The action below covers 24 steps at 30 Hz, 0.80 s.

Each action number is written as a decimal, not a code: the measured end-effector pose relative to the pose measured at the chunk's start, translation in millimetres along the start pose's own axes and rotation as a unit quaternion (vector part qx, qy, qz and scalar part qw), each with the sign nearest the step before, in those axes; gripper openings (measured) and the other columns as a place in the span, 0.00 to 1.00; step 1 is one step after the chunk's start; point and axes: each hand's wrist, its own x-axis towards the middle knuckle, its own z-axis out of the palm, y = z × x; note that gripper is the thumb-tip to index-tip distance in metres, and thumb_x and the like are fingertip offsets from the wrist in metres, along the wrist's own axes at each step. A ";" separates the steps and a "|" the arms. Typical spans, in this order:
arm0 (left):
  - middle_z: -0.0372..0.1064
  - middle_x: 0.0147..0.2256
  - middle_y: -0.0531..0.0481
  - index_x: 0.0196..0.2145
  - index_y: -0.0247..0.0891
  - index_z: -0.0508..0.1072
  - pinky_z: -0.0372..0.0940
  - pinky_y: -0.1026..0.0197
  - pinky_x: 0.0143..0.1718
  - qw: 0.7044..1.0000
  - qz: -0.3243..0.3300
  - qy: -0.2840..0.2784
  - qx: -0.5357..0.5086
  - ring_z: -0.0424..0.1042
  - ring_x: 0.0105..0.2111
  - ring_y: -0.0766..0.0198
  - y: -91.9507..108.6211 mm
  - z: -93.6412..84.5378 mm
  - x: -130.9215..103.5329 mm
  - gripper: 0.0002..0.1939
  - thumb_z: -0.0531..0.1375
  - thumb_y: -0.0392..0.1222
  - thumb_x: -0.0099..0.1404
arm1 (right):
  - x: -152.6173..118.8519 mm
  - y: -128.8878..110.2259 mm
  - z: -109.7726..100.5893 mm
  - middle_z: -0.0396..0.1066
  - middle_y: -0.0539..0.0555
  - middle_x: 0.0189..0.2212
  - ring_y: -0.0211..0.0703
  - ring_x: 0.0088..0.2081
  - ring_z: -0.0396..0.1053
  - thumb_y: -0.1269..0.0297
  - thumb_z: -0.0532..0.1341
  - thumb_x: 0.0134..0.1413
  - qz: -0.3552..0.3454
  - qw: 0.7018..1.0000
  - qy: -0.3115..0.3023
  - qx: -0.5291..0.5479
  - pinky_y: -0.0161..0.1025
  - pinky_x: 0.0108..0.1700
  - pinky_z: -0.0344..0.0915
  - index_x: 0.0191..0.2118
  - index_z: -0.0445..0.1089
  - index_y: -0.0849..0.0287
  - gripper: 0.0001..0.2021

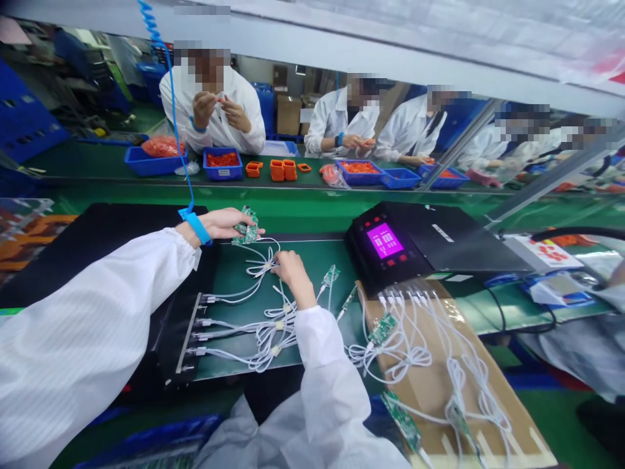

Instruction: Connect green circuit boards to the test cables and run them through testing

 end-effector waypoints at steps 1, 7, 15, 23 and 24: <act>0.72 0.28 0.44 0.30 0.33 0.68 0.77 0.50 0.40 1.000 0.004 -0.013 0.017 0.81 0.35 0.52 0.0 0.3 -1.5 0.12 0.62 0.18 0.59 | 0.8 -0.4 0.2 0.81 0.56 0.34 0.51 0.41 0.77 0.77 0.73 0.46 -0.006 1.000 -0.005 0.010 0.42 0.47 0.69 0.32 0.77 0.55 0.10; 0.79 0.32 0.42 0.30 0.31 0.77 0.74 0.57 0.39 0.995 0.051 -0.015 0.081 0.80 0.33 0.59 2.3 -1.6 -2.9 0.06 0.69 0.25 0.60 | -7.7 3.6 -31.1 0.79 0.53 0.33 0.43 0.35 0.76 0.67 0.66 0.58 -0.043 0.993 -0.018 0.111 0.37 0.40 0.69 0.35 0.74 0.57 0.02; 0.80 0.29 0.42 0.28 0.34 0.79 0.72 0.57 0.34 0.987 0.064 -0.051 0.140 0.79 0.31 0.56 -4.3 -9.7 6.7 0.15 0.80 0.34 0.45 | -40.0 3.4 -53.7 0.74 0.50 0.33 0.41 0.36 0.75 0.48 0.68 0.55 -0.016 0.932 0.059 0.357 0.40 0.42 0.73 0.40 0.65 0.55 0.19; 0.79 0.29 0.41 0.25 0.34 0.79 0.75 0.53 0.33 0.988 0.039 -0.042 0.146 0.80 0.30 0.52 -3.0 2.3 -9.0 0.13 0.78 0.28 0.46 | -45.0 -0.8 -50.0 0.76 0.53 0.37 0.42 0.39 0.75 0.47 0.70 0.54 -0.035 0.926 0.088 0.366 0.42 0.47 0.73 0.43 0.74 0.56 0.19; 0.79 0.28 0.41 0.24 0.34 0.79 0.75 0.53 0.33 0.988 0.039 -0.044 0.142 0.80 0.30 0.52 -3.3 3.1 -9.4 0.13 0.78 0.27 0.44 | -44.4 -0.9 -48.4 0.76 0.53 0.36 0.42 0.37 0.75 0.46 0.69 0.55 -0.033 0.926 0.100 0.362 0.41 0.45 0.73 0.42 0.74 0.56 0.19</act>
